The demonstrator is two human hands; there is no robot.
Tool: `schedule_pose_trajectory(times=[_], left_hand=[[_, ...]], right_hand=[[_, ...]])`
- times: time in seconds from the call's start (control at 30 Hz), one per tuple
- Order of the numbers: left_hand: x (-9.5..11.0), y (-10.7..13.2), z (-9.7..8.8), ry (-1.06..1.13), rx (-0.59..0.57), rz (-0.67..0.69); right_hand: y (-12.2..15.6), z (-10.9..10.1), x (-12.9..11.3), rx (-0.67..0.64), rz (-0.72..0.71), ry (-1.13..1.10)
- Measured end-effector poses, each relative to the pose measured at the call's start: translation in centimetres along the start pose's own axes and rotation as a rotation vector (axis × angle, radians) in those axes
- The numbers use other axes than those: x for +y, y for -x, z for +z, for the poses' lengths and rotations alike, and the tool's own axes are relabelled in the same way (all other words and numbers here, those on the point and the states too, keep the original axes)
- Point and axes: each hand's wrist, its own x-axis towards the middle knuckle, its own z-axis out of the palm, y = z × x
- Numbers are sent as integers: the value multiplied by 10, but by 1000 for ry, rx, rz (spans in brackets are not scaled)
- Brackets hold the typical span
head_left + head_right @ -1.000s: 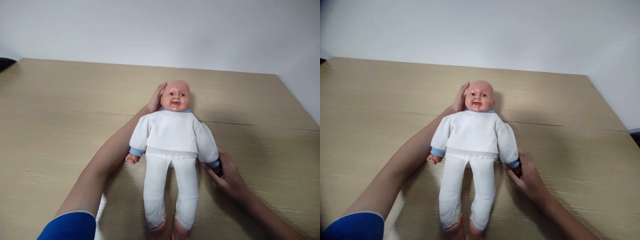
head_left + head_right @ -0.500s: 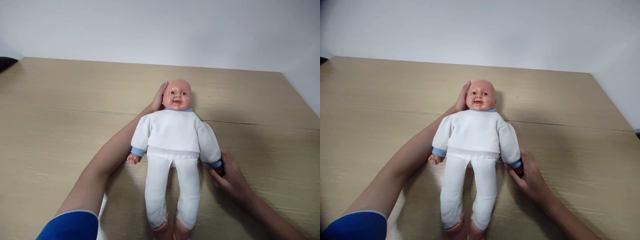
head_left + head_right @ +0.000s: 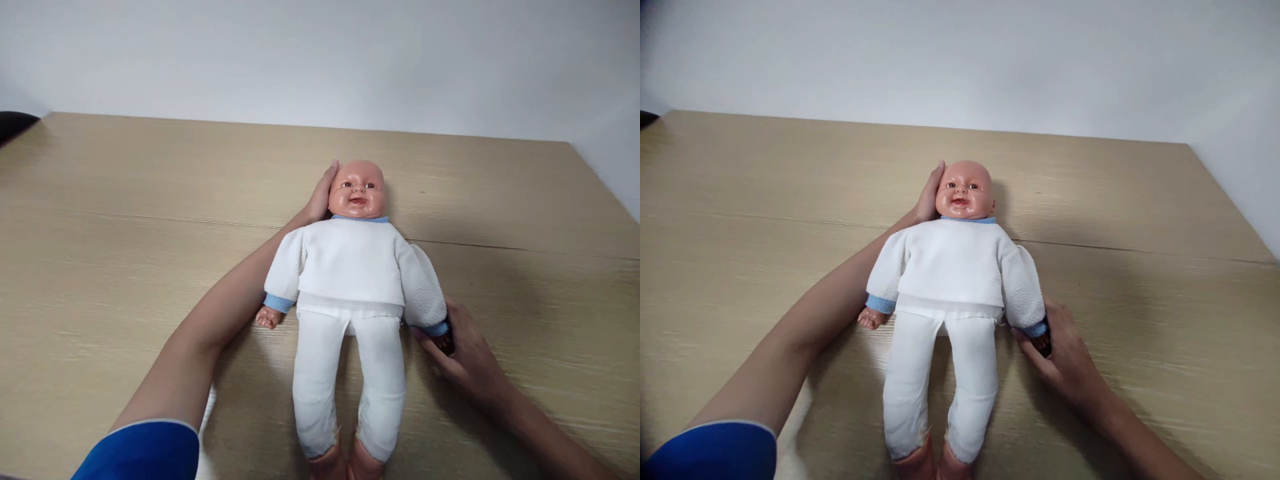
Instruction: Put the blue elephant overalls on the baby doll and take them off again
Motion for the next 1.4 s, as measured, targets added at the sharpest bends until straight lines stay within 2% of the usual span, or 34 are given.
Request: schedule_pose_trajectory(times=[0.3,0.47,0.6,0.7,0.9,1.0,1.17,1.4], left_hand=[[8,6,5,188,-25,-152],[6,6,7,275,5,-148],[2,4,5,293,-43,-146],[-2,2,2,251,-67,-134],[-5,-3,-3,75,-42,-55],[-4,-4,-2,43,-40,-54],[-2,-3,-1,-27,29,-5],[-10,-6,-5,-38,36,12]], right_hand=[[1,0,0,2,-3,9],[0,1,0,11,6,-13],[1,1,0,8,-3,-5],[1,1,0,4,1,7],[1,1,0,4,14,-11],[2,2,0,3,25,-17],[4,3,0,10,54,-35],[4,2,1,5,50,-21]])
